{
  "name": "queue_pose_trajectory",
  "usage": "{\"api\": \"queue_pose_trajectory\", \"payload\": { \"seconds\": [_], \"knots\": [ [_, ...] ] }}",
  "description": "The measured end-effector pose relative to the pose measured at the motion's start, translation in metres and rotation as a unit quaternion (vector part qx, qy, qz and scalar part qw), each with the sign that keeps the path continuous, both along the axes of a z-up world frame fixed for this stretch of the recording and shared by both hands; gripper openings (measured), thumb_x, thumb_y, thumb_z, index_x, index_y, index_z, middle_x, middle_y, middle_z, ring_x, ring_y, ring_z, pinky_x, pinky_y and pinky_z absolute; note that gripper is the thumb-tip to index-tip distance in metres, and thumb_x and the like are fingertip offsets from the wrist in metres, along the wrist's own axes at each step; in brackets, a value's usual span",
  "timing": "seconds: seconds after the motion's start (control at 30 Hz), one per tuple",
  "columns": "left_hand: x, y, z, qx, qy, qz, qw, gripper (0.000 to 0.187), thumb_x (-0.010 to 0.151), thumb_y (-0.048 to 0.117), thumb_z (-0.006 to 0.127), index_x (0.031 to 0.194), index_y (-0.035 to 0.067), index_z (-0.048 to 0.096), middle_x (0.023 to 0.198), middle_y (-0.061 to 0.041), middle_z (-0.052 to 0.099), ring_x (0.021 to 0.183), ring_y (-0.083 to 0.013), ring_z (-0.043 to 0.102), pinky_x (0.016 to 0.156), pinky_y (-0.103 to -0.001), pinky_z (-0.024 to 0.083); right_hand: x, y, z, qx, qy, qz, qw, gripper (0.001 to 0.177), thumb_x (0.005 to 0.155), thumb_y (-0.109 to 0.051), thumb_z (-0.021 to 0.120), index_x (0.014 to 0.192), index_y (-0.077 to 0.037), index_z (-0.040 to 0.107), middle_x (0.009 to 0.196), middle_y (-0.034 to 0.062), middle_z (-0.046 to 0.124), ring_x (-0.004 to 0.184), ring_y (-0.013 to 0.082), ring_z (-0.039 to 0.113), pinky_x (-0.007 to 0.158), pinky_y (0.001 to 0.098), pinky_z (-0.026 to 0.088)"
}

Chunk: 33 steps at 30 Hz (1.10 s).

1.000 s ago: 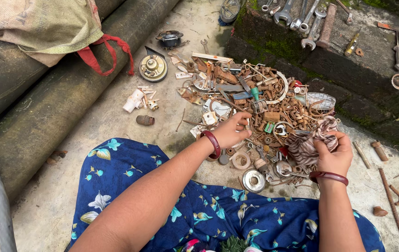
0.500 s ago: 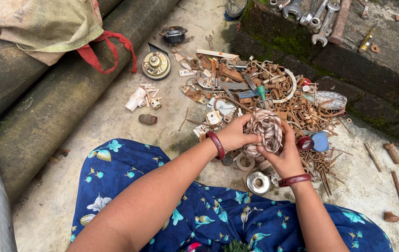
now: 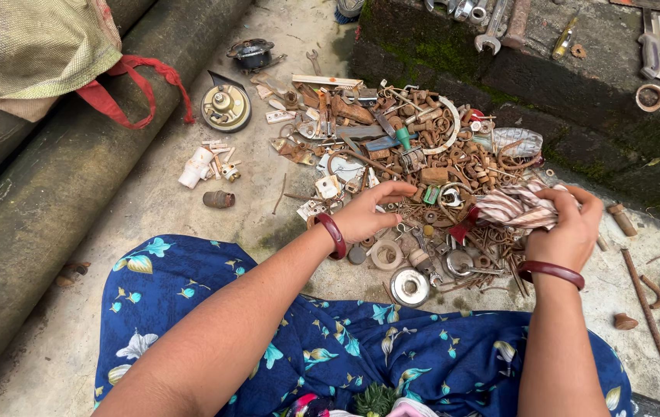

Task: The person sorts through a pile of rusted scrap metal and various hardware parts by hand, picking up individual items and then measuring a long metal rod with a tape measure.

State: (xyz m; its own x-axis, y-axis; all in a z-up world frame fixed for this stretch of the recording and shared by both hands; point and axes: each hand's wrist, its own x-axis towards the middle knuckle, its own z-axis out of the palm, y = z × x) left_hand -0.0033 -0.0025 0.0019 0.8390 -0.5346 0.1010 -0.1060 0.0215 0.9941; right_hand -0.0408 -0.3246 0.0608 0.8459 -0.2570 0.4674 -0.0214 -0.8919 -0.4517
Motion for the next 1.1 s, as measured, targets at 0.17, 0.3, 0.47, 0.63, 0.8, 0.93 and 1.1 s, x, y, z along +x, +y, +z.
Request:
{"api": "queue_pose_trajectory", "payload": {
  "seconds": [0.17,0.3,0.47,0.63,0.8,0.93,1.1],
  "knots": [
    [-0.001,-0.003,-0.014,0.057,-0.017,0.007,0.998,0.054,0.087,0.001,0.066,0.14,0.01,0.058,0.144,-0.008,0.061,0.134,-0.0282,0.057,0.112,-0.041,0.047,0.011,-0.097,-0.034,-0.045,0.294,-0.277,0.914,0.042,0.077,-0.013,0.083,0.118,-0.02,0.074,0.143,0.0186,0.043,0.125,0.0444,0.048,0.099,0.0552,0.044],
    [0.0,0.0,-0.026,0.055,-0.024,0.012,0.998,0.049,0.088,0.001,0.064,0.136,0.008,0.059,0.14,-0.009,0.063,0.134,-0.0262,0.058,0.112,-0.04,0.048,0.026,-0.111,-0.06,-0.029,0.42,-0.352,0.836,0.055,0.072,-0.027,0.085,0.122,-0.015,0.068,0.147,0.0199,0.031,0.133,0.0421,0.037,0.099,0.0625,0.037],
    [0.002,0.001,-0.033,0.07,-0.007,0.043,0.997,0.051,0.089,0.002,0.064,0.139,0.008,0.057,0.139,-0.01,0.063,0.132,-0.0259,0.058,0.112,-0.039,0.046,0.029,-0.095,-0.08,-0.018,0.259,-0.138,0.956,0.049,0.086,-0.022,0.08,0.134,-0.02,0.072,0.145,0.0223,0.052,0.134,0.0409,0.052,0.114,0.0493,0.042],
    [0.006,0.003,-0.039,0.079,-0.006,0.064,0.995,0.053,0.09,0.0,0.059,0.142,0.008,0.052,0.141,-0.01,0.061,0.135,-0.0244,0.056,0.112,-0.038,0.045,0.058,-0.084,-0.112,-0.017,0.253,-0.04,0.967,0.067,0.082,-0.02,0.083,0.145,-0.013,0.059,0.139,0.0248,0.061,0.128,0.0413,0.058,0.11,0.0475,0.045],
    [0.011,0.002,-0.04,0.104,0.016,0.092,0.99,0.052,0.091,0.002,0.059,0.142,0.008,0.051,0.138,-0.011,0.062,0.133,-0.0233,0.057,0.11,-0.038,0.047,0.066,-0.058,-0.123,-0.009,0.218,0.013,0.976,0.087,0.074,-0.007,0.084,0.154,-0.015,0.049,0.143,0.0241,0.056,0.13,0.0427,0.054,0.109,0.0481,0.044],
    [0.012,0.0,-0.033,0.143,0.019,0.108,0.984,0.048,0.092,0.004,0.059,0.14,0.008,0.053,0.135,-0.01,0.064,0.131,-0.0225,0.058,0.11,-0.037,0.047,0.069,-0.042,-0.123,-0.029,0.216,0.039,0.975,0.091,0.07,-0.004,0.086,0.152,-0.022,0.05,0.148,0.0197,0.051,0.135,0.0405,0.049,0.111,0.0475,0.043],
    [0.012,-0.001,-0.025,0.157,0.029,0.119,0.98,0.044,0.093,0.004,0.058,0.137,0.008,0.056,0.132,-0.01,0.065,0.127,-0.0213,0.061,0.108,-0.035,0.049,0.066,-0.031,-0.114,-0.023,0.262,-0.027,0.964,0.086,0.073,-0.006,0.087,0.147,-0.038,0.057,0.146,0.0139,0.052,0.133,0.0374,0.053,0.108,0.0497,0.047]
  ]
}}
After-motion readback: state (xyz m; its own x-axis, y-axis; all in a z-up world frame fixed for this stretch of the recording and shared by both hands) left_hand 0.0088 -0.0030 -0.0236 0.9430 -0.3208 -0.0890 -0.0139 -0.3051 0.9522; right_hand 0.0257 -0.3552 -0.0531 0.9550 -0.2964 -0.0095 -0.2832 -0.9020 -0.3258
